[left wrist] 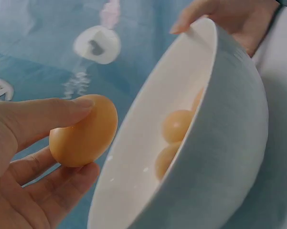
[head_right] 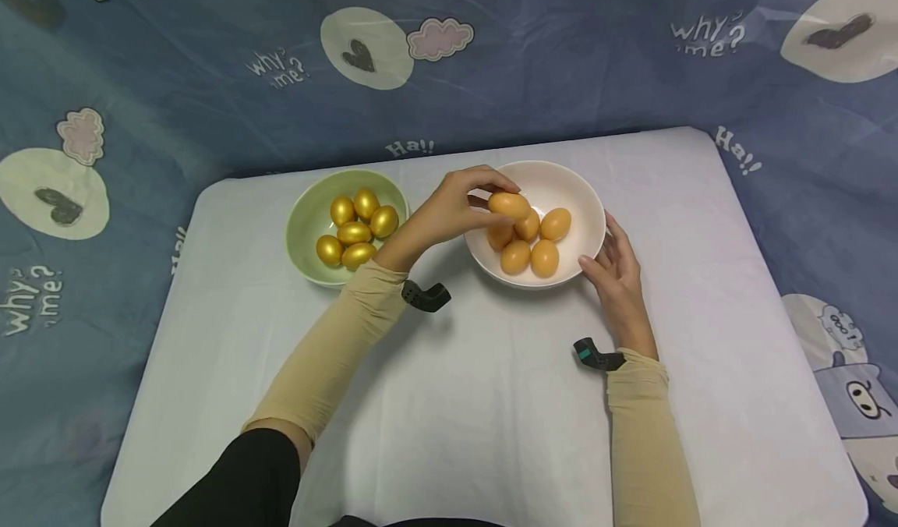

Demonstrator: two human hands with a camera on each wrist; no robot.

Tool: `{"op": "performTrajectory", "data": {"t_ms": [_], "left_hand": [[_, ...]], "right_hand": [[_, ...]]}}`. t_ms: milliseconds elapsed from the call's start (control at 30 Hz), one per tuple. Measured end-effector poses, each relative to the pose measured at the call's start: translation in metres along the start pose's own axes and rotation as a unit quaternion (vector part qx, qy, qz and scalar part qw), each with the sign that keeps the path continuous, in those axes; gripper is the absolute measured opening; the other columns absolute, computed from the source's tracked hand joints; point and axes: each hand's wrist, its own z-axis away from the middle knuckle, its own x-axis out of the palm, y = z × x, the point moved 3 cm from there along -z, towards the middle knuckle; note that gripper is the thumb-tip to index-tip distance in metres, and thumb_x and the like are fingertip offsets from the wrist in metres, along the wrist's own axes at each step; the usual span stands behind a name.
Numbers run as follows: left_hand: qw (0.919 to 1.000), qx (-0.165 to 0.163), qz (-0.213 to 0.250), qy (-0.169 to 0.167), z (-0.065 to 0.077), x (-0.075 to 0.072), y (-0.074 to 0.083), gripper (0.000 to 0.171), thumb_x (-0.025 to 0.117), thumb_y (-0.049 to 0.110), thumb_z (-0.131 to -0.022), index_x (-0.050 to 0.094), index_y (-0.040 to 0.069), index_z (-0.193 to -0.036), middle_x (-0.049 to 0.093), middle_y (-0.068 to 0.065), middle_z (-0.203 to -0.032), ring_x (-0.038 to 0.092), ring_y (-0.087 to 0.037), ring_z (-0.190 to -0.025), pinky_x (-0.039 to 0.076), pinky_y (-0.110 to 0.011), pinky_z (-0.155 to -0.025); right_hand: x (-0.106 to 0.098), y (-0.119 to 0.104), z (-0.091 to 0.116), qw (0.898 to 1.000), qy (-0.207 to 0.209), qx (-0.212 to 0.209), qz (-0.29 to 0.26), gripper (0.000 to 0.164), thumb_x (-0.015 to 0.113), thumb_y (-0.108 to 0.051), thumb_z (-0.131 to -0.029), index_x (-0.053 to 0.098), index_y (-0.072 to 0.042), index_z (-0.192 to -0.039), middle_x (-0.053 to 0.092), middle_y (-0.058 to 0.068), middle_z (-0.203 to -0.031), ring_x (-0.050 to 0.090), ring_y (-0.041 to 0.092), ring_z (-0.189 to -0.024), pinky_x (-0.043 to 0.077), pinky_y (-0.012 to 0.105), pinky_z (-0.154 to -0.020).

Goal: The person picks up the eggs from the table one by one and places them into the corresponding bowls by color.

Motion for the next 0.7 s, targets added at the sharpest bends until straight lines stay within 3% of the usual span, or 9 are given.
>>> {"op": "performTrajectory", "data": {"t_ms": [200,400,567,700], "left_hand": [[0.9983,-0.015,-0.008,-0.055,-0.034,0.012,0.006,0.039,0.082,0.012,-0.089,0.07,0.007,-0.127,0.069,-0.004,-0.126,0.063,-0.016,-0.119,0.061,-0.019,-0.095],[0.9961,-0.013,-0.021,-0.085,-0.063,0.021,0.008,0.038,0.081,0.014,-0.091,0.071,0.009,-0.127,0.07,0.0,-0.127,0.06,-0.01,-0.12,0.05,-0.011,-0.103],[0.9941,-0.019,-0.027,-0.103,-0.079,0.031,0.004,0.037,0.079,0.013,-0.092,0.07,0.01,-0.128,0.07,0.0,-0.129,0.06,-0.009,-0.121,0.046,-0.009,-0.104],[0.9904,-0.03,-0.059,-0.122,-0.089,0.036,0.001,0.037,0.078,0.015,-0.093,0.07,0.011,-0.129,0.069,0.001,-0.13,0.061,-0.009,-0.121,0.048,-0.01,-0.105]], "right_hand": [[0.0,-0.001,0.0,1.0,-0.004,0.001,-0.003,0.072,0.057,-0.001,-0.099,0.031,-0.023,-0.163,0.029,0.01,-0.169,0.046,0.021,-0.147,0.056,0.023,-0.106],[0.0,-0.001,0.002,1.0,-0.005,0.004,-0.009,0.071,0.056,-0.001,-0.1,0.031,-0.023,-0.163,0.03,0.011,-0.169,0.047,0.019,-0.144,0.056,0.022,-0.106],[0.0,0.0,0.003,1.0,-0.008,0.009,-0.008,0.071,0.056,-0.001,-0.101,0.031,-0.024,-0.163,0.029,0.01,-0.169,0.047,0.018,-0.144,0.056,0.022,-0.107],[0.001,-0.001,0.002,1.0,-0.01,0.008,-0.01,0.071,0.056,-0.001,-0.101,0.031,-0.024,-0.163,0.029,0.011,-0.169,0.046,0.018,-0.145,0.056,0.022,-0.107]]}}
